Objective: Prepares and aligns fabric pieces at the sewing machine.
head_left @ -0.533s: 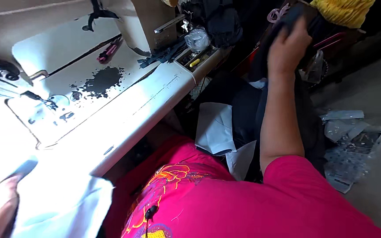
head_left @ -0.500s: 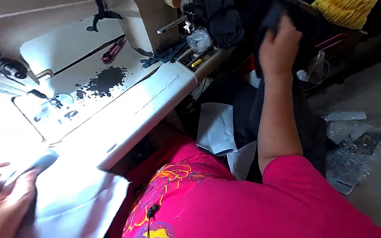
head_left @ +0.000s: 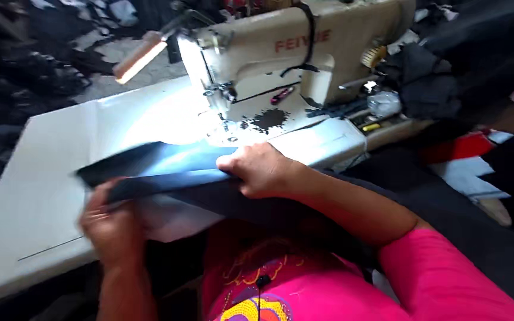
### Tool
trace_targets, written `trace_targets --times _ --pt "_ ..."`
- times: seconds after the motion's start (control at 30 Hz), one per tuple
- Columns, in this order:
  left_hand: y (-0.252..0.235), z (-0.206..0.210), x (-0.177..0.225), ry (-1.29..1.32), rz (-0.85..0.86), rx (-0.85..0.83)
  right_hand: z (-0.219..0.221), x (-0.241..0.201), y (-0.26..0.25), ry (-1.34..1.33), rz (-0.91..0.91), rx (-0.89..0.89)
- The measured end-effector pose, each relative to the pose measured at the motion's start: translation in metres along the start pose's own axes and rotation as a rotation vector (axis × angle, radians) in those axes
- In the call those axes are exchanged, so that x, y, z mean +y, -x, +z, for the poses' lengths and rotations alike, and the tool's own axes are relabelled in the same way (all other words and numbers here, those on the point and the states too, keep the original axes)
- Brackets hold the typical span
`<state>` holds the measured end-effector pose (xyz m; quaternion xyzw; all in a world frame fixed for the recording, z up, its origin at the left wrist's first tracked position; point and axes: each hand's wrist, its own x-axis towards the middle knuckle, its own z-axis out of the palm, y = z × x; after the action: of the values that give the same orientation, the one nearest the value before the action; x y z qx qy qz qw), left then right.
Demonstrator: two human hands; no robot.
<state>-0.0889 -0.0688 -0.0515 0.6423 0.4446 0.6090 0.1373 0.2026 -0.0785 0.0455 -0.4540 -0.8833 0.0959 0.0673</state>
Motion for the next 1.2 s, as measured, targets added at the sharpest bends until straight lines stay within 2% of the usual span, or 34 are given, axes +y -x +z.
trace_targets --times 0.03,0.1,0.13,0.17,0.23,0.27,0.3,0.37,0.4,0.47,0.53,0.57,0.63,0.7,0.73,0.83,0.9,0.93,1.0,1.07,1.1,1.13,1.2 --pt "-0.008 -0.031 -0.003 -0.093 -0.04 0.186 0.003 -0.004 -0.01 0.006 0.019 -0.086" --pt "-0.029 -0.077 0.016 -0.184 -0.274 0.592 0.016 -0.023 -0.028 -0.112 -0.008 -0.19" --pt "-0.043 -0.097 0.022 -0.25 -0.411 0.698 0.027 -0.035 -0.035 -0.227 -0.084 -0.196" --pt "-0.052 -0.12 0.017 -0.346 -0.468 0.66 0.038 -0.051 -0.039 -0.372 -0.187 -0.197" --pt "-0.081 -0.118 0.027 -0.544 -0.411 0.519 0.058 -0.086 -0.039 -0.687 -0.413 -0.225" --pt "-0.099 -0.101 0.028 -0.615 -0.238 0.437 0.072 -0.102 -0.035 -0.844 -0.528 -0.199" --pt "-0.113 -0.08 0.023 -0.65 -0.025 0.269 0.083 -0.114 -0.031 -0.97 -0.619 -0.207" --pt "-0.121 -0.032 0.003 -0.757 0.214 -0.132 0.098 -0.12 -0.022 -1.085 -0.694 -0.27" --pt "-0.113 -0.01 -0.019 -0.773 0.314 -0.282 0.1 -0.114 -0.016 -1.065 -0.674 -0.317" --pt "-0.089 0.015 -0.065 -0.691 0.338 -0.557 0.089 -0.093 -0.004 -0.859 -0.549 -0.49" --pt "-0.07 0.025 -0.082 -0.79 0.152 -0.772 0.067 -0.072 0.008 -0.534 -0.394 -0.615" --pt "-0.063 0.027 -0.079 -0.809 0.13 -0.802 0.057 -0.061 0.013 -0.442 -0.307 -0.535" --pt "-0.051 0.03 -0.063 -0.788 0.144 -0.839 0.045 -0.042 0.015 -0.401 -0.182 -0.135" --pt "-0.036 0.031 -0.054 -0.752 0.23 -0.85 0.049 -0.026 -0.006 -0.392 -0.153 0.253" --pt "-0.032 0.029 -0.053 -0.755 0.243 -0.837 0.053 -0.018 -0.021 -0.381 -0.158 0.317" --pt "-0.037 0.013 -0.058 -0.813 0.101 -0.727 0.08 0.003 -0.06 -0.294 -0.119 0.084" --pt "-0.044 -0.004 -0.042 -0.799 -0.128 -0.863 0.119 0.01 -0.076 -0.174 -0.139 0.135" --pt "-0.045 -0.013 -0.023 -0.731 -0.15 -0.965 0.13 0.011 -0.079 -0.14 -0.126 0.16" --pt "-0.038 -0.032 0.035 -0.547 -0.016 -1.234 0.135 0.009 -0.077 -0.104 -0.103 0.231" --pt "-0.035 -0.051 0.095 -0.318 0.277 -1.402 0.136 0.005 -0.075 -0.106 -0.123 0.35" --pt "-0.041 -0.058 0.113 -0.154 0.367 -1.451 0.139 0.002 -0.073 -0.129 -0.133 0.388" --pt "-0.05 -0.062 0.122 -0.023 0.379 -1.472 0.142 -0.003 -0.069 -0.154 -0.121 0.379" --pt "-0.075 -0.059 0.119 0.005 0.327 -1.405 0.148 -0.017 -0.053 -0.165 -0.065 0.258"
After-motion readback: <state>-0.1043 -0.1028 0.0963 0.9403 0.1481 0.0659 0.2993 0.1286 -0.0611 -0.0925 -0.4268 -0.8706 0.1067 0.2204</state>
